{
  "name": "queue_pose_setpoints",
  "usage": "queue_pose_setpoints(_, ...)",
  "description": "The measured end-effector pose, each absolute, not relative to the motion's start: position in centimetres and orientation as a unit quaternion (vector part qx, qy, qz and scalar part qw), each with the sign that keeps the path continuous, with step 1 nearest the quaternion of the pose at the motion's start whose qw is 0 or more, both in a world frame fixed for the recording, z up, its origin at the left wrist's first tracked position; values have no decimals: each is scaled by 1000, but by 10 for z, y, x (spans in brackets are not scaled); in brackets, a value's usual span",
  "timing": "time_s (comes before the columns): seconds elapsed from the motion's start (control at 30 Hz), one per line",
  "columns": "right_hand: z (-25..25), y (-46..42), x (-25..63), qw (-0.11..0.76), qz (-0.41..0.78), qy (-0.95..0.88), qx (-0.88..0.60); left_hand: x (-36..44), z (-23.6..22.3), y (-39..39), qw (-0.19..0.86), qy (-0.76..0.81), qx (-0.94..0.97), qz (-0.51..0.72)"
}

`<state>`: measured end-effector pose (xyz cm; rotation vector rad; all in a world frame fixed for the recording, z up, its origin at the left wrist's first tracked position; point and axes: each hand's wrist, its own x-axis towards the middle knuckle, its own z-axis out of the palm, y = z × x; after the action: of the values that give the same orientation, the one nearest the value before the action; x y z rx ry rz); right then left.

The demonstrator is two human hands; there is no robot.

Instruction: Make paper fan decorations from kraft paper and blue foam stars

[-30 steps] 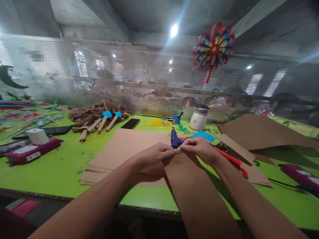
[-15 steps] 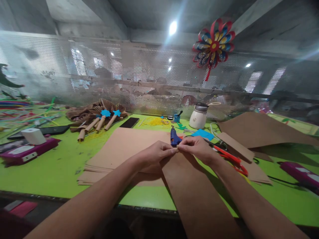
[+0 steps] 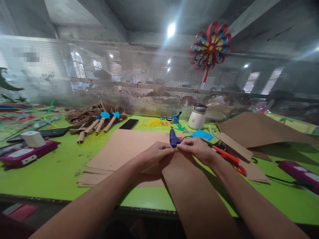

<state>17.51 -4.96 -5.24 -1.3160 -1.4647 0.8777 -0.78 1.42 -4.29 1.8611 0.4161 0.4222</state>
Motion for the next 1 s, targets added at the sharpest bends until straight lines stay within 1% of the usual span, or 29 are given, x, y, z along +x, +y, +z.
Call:
queue_pose_setpoints(0.27, -51, -51, 171, 442, 321, -627, -555, -6, -47, 18, 556, 186, 791, 173)
queue_pose_setpoints(0.43, -52, -50, 173, 458, 352, -618, -534, -8, -50, 22, 530, 163, 812, 184)
queue_pose_setpoints(0.57, -53, -50, 175, 469, 373, -602, -528, -10, -50, 22, 545, 159, 807, 166)
queue_pose_setpoints(0.67, -52, -51, 175, 461, 400, -587, -533, -8, -51, 20, 572, 165, 787, 160)
queue_pose_setpoints(0.77, -51, -50, 175, 455, 368, -600, -545, -7, -50, 17, 602, 171, 762, 166)
queue_pose_setpoints(0.87, -52, -48, 176, 486, 343, -588, -548, -7, -48, 18, 606, 171, 759, 169)
queue_pose_setpoints(1.0, -55, -45, 181, 543, 379, -520, -540, -12, -49, 27, 575, 184, 780, 165)
